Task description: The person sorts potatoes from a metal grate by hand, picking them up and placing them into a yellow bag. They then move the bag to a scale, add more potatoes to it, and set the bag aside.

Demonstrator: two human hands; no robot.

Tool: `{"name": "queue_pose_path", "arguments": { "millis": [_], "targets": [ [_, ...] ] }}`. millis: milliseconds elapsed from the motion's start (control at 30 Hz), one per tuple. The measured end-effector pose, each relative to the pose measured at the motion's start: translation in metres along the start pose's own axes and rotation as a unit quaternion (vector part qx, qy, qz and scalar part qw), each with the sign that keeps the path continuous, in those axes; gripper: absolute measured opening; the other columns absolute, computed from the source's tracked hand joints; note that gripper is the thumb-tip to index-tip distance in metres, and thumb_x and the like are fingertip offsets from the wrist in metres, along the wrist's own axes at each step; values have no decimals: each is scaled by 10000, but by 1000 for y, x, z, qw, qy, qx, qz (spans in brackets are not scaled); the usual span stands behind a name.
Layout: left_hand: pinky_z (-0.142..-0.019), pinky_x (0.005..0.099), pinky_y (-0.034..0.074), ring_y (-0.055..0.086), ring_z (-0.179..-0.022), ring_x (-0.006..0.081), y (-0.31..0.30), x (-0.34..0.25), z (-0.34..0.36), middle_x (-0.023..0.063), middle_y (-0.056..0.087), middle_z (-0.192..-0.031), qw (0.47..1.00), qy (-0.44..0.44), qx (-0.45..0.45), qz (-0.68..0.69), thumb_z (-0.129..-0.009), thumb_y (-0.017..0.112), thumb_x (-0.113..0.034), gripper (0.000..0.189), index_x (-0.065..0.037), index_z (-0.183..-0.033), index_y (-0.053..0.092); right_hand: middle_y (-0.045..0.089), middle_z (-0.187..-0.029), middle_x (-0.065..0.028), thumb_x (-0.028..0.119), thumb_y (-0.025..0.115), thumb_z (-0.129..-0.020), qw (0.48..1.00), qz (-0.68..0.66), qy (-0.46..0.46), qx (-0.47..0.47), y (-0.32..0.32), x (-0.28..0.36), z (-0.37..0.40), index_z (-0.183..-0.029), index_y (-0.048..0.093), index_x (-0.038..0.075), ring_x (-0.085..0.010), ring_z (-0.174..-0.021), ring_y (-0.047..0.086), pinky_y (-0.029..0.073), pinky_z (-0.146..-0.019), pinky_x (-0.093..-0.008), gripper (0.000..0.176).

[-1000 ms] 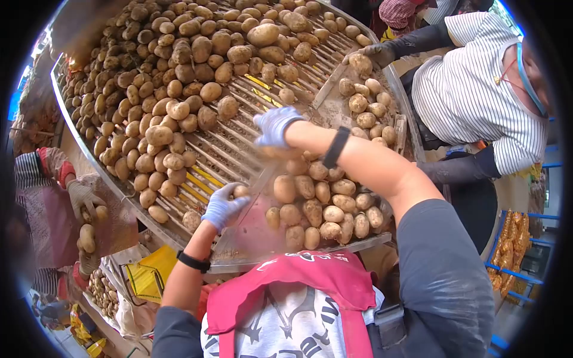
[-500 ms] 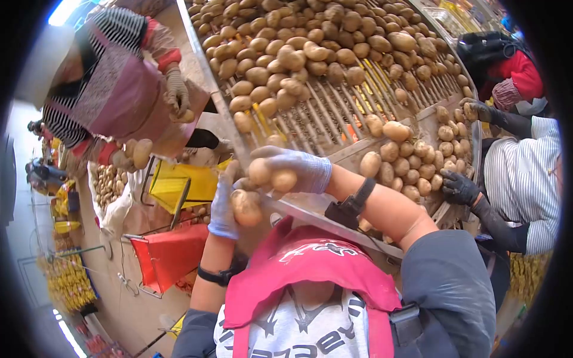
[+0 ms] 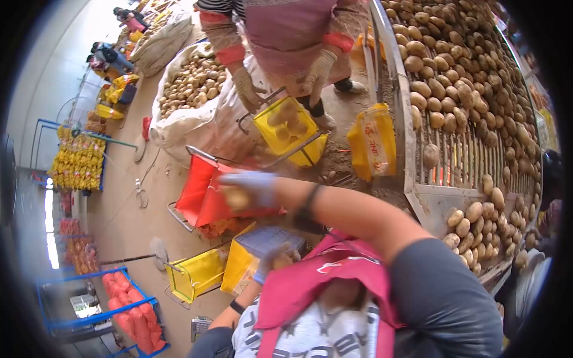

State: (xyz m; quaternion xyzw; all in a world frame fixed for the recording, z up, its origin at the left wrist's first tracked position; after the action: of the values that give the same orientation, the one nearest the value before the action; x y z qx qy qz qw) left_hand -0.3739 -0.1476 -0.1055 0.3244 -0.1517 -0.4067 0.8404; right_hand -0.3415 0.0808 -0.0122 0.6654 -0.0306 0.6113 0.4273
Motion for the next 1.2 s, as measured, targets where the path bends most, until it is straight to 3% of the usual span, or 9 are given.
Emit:
{"name": "queue_pose_path", "arguments": {
  "millis": [167,233,400,467,733,833,900,1033,1200],
  "targets": [
    [-762,376,510,588,-841,237,69,-57,20,114,604,-900,968,83,23,234,-885,574,-332,284,-65,-979,560,458,-1320,-206,407,596,-835,951,253,63,-164,1,24,-47,-1345,417,76,-388,-1209,450,385,-1016,-426,633],
    [-744,404,517,599,-784,248,79,-111,0,95,616,-835,976,204,57,50,-891,557,-420,357,-71,-956,584,574,-1140,-167,262,481,-908,762,560,-303,-119,-35,34,13,-1241,516,102,-338,-1013,580,480,-862,-384,371],
    [-667,420,523,590,-698,259,90,-205,-89,86,622,-759,954,293,-14,65,-879,468,-562,473,-106,-837,588,571,-804,-32,140,617,-829,938,-9,-130,-321,-139,-2,189,-988,595,77,-131,-665,580,508,-560,-258,172],
    [-611,419,513,582,-657,246,80,-261,-149,47,599,-703,966,257,7,1,-826,538,-472,336,-146,-746,553,587,-826,-63,180,613,-820,826,339,-235,-384,-148,0,254,-973,612,64,-182,-703,596,522,-607,-325,192],
    [-947,414,457,542,-1102,296,205,-222,-212,122,501,-1311,936,188,-95,-282,-921,477,-167,400,-55,-1305,479,318,-1462,-158,327,567,-809,456,499,274,-684,-159,15,476,-1297,526,187,-354,-1381,228,115,-1102,-584,509],
    [-909,311,448,555,-1019,243,280,-124,-237,115,526,-1239,520,363,102,-767,-897,551,-94,348,-17,-1236,525,310,-1468,-158,315,526,-841,490,468,369,-636,-172,-36,525,-1333,491,210,-348,-1389,214,90,-1106,-594,504],
    [-892,304,434,540,-997,198,326,-9,-256,103,519,-1199,590,257,181,-744,-912,536,-97,289,11,-1179,548,311,-1461,-170,300,514,-859,460,510,372,-624,-176,-66,549,-1336,484,219,-352,-1380,232,87,-1100,-612,485],
    [-972,358,397,486,-1128,295,375,138,-288,146,504,-1235,246,355,309,-847,-836,616,-116,353,-4,-1163,547,424,-1408,-97,176,463,-871,467,505,316,-654,-193,-75,571,-1277,532,204,-258,-1349,335,93,-1114,-585,413],
    [-994,409,385,453,-1178,357,429,155,-305,191,457,-1301,97,412,242,-873,-813,655,-208,444,-23,-1199,539,515,-1316,-80,285,524,-851,599,423,337,-590,-195,-33,611,-1169,601,144,-233,-1261,442,254,-1039,-569,356]
  ]
}}
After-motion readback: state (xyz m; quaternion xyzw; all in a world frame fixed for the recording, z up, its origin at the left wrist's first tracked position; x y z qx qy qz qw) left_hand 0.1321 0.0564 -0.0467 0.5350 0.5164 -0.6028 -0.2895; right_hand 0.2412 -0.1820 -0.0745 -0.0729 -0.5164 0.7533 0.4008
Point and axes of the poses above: each hand's wrist, its own z-axis away from the middle knuckle, its own y-axis out of the palm, x = y × z, the point moved 6 cm from there along -z, towards the middle knuckle
